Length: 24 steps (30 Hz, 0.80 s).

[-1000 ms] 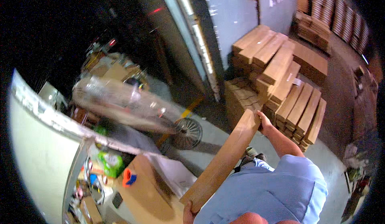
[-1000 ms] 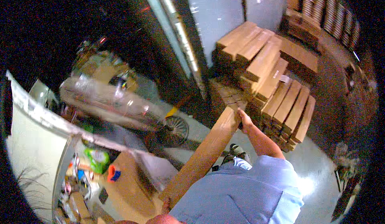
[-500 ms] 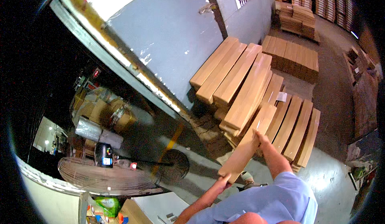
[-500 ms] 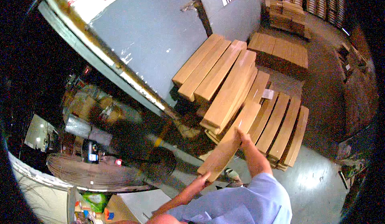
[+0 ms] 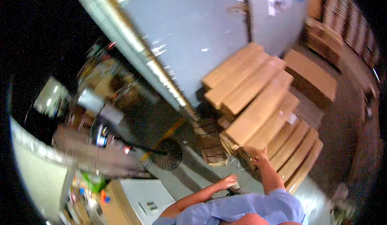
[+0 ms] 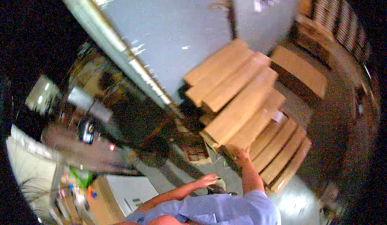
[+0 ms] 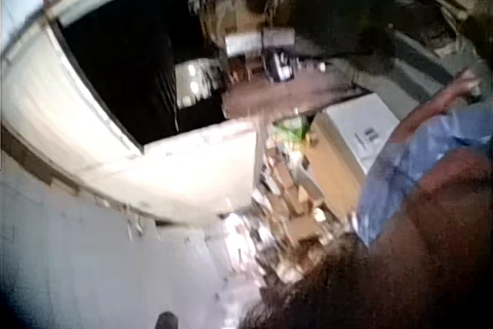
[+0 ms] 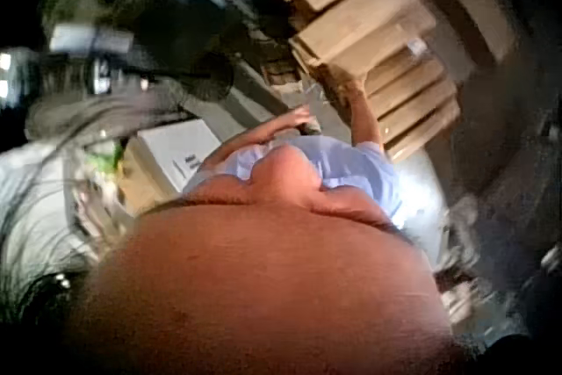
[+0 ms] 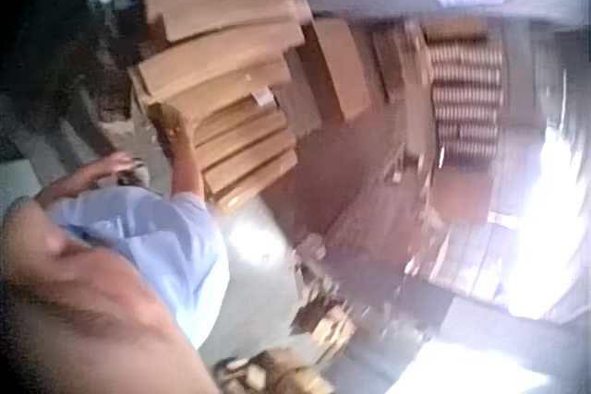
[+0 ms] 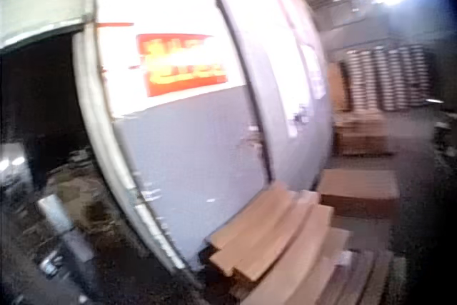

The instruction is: The person places drawer slides and bags of small hardware components into long cardboard boxes and seals them with a tape dispenser.

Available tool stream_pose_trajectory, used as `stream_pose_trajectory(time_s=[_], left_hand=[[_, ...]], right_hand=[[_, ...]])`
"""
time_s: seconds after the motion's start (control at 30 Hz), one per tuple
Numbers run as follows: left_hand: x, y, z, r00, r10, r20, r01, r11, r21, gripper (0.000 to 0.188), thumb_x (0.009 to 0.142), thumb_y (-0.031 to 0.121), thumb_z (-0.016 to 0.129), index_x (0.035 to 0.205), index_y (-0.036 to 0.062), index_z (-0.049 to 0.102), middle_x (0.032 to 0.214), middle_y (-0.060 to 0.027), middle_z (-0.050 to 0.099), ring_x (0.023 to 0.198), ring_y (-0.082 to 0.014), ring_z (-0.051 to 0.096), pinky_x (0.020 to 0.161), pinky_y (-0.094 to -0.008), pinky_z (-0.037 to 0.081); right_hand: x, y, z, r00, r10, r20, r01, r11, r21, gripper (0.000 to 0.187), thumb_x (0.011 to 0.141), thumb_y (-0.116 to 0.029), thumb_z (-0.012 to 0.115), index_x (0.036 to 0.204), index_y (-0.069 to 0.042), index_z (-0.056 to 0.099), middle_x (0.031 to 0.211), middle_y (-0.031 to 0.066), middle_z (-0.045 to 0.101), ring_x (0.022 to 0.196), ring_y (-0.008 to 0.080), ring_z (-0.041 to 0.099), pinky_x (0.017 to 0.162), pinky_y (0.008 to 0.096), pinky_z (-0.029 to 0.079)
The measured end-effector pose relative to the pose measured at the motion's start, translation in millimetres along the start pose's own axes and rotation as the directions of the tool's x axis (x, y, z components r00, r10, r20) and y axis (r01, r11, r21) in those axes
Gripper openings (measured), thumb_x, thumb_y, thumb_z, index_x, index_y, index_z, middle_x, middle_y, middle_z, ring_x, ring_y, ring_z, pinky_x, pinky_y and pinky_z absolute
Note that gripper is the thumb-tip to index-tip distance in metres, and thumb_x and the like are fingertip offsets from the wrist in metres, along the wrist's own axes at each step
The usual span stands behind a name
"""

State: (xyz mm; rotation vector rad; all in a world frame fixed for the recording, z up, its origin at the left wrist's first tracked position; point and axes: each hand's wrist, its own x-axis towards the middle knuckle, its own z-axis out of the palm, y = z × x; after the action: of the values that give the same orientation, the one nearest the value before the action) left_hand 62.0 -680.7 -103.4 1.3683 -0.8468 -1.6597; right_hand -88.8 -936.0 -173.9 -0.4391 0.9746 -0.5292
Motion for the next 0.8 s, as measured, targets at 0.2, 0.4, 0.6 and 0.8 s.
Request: stream_pose_trajectory(time_s=[0.2,0.4,0.6,0.8], left_hand=[[-191,-194,-120,0.636,-0.062,-0.769,0.602,0.664,0.444,0.049,0.084,0.037,0.06,0.121,0.0059,0.05,0.107,-0.0139,0.062,0.103,-0.03,0.057,0.086,-0.0417,0.046],[-385,-268,-2,-0.303,-0.482,-0.822,0.191,0.814,-0.548,0.045,0.079,0.04,0.062,0.109,0.0074,0.058,0.099,-0.0165,0.064,0.093,-0.029,0.061,0.082,-0.0389,0.048],[-467,-253,182,-0.929,-0.207,-0.307,0.074,0.709,-0.701,0.015,0.075,0.016,0.057,0.086,0.0049,0.059,0.095,-0.0191,0.058,0.096,-0.0359,0.052,0.082,-0.0471,0.043],[-563,-265,247,-0.992,-0.106,0.07,-0.118,0.57,-0.813,0.021,0.075,0.013,0.058,0.095,0.0074,0.058,0.1,-0.0127,0.055,0.099,-0.0332,0.05,0.084,-0.045,0.042]], right_hand=[[-34,18,-10,0.985,0.1,0.144,-0.117,0.986,0.12,0.045,0.084,-0.046,0.058,0.107,-0.009,0.05,0.085,0.0098,0.055,0.068,0.0249,0.053,0.06,0.0389,0.048],[-13,55,71,0.915,0.347,0.204,-0.255,0.892,-0.372,0.046,0.085,-0.048,0.056,0.101,-0.005,0.055,0.078,0.0086,0.056,0.062,0.0232,0.053,0.057,0.0364,0.047],[-22,134,197,0.747,0.617,0.247,-0.124,0.494,-0.86,0.04,0.085,-0.041,0.057,0.104,-0.006,0.055,0.077,0.0069,0.056,0.064,0.0208,0.053,0.058,0.034,0.046],[-88,280,288,0.592,0.788,0.17,0.16,0.092,-0.983,0.035,0.085,-0.033,0.059,0.106,-0.006,0.055,0.077,0.0052,0.056,0.066,0.0184,0.054,0.059,0.0316,0.045]])
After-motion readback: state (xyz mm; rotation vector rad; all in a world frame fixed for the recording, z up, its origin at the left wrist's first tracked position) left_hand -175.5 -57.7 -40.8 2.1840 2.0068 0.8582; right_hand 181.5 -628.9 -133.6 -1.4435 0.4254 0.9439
